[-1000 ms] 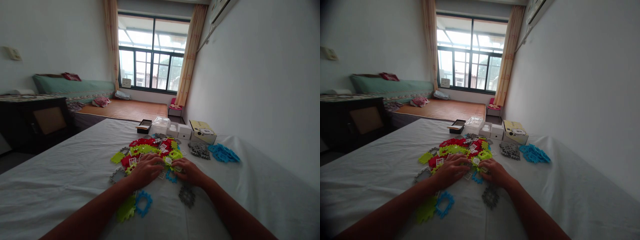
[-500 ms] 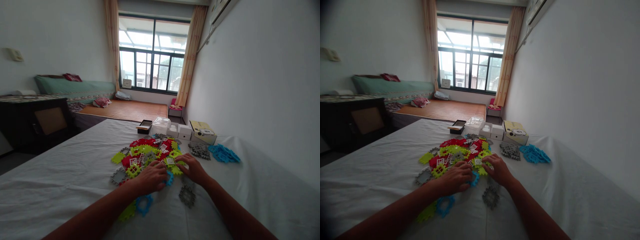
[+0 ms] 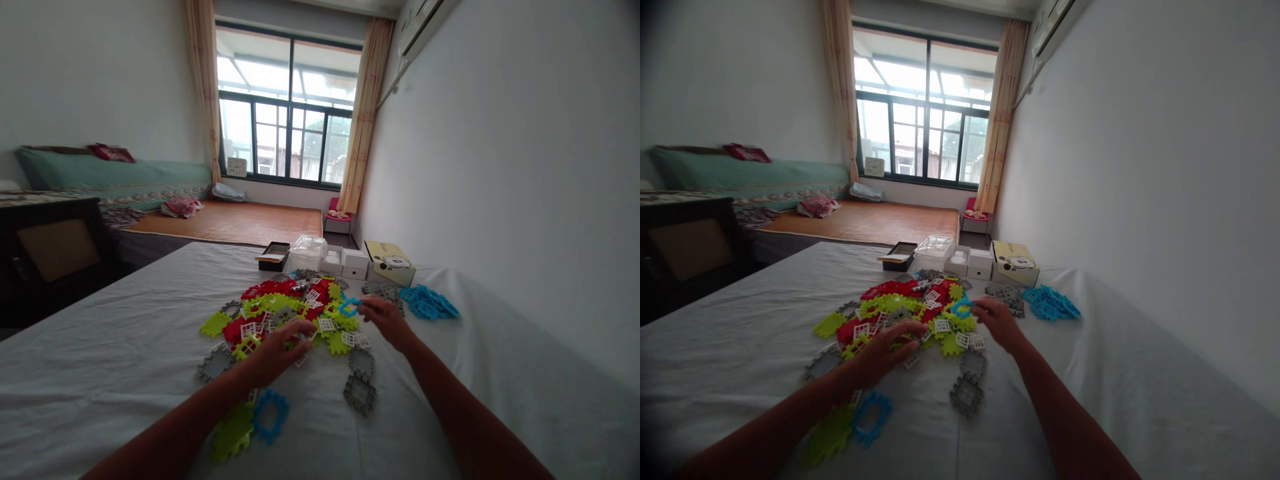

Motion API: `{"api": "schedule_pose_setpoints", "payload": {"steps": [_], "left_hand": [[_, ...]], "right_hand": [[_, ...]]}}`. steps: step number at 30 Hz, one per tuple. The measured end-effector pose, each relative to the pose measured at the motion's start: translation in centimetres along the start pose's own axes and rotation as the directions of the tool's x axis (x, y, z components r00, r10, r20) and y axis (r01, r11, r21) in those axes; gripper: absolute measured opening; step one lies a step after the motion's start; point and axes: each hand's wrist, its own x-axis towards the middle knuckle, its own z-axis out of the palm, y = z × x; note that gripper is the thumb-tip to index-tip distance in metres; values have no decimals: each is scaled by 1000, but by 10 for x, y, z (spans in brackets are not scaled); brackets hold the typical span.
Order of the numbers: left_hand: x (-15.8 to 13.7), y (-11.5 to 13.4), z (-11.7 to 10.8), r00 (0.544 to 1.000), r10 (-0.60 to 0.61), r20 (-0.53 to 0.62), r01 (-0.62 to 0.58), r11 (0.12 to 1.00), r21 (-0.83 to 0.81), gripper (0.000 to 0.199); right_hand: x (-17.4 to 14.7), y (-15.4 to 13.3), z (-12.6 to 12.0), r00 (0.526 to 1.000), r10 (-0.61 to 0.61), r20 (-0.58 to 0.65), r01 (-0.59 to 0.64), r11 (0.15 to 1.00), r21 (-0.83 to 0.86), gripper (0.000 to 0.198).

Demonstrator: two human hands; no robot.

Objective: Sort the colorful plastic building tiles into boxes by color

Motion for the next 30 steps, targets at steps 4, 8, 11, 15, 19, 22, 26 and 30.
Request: {"api": "schedule_pose_setpoints", "payload": {"steps": [4,8,11,15,19,22,26,30], "left_hand": [[-1,-5,-4,1000,-9,-13,10,1000,29,26],[0,-4,-6,1000,10,-26,-8,998,67,26],[1,-3,-9,998,29,-64,-21,991,133,25],[3,-8,-12,991,107,-85,-75,944,322,26],[0,-16,-9,976,195,101,-217,805,552,34],[-2,-18,-7,970,190,153,-244,725,644,29],[-2,-16,-11,988,150,27,-125,695,708,12],[-2,-16,-17,991,130,-32,-68,697,713,14]], "right_hand": [[-1,58,-76,786,169,-595,-286,953,-106,47],[-25,90,-127,605,155,-781,-424,893,-151,47],[-37,99,-137,547,125,-828,-478,858,-186,41],[-30,103,-133,498,74,-864,-530,814,-236,44],[-8,83,-92,738,47,-674,-375,859,-350,39],[-1,49,-33,956,-87,-280,-53,888,-457,34],[-9,3,38,955,-219,198,293,785,-546,37],[-20,-19,62,901,-203,383,393,756,-523,47]]}}
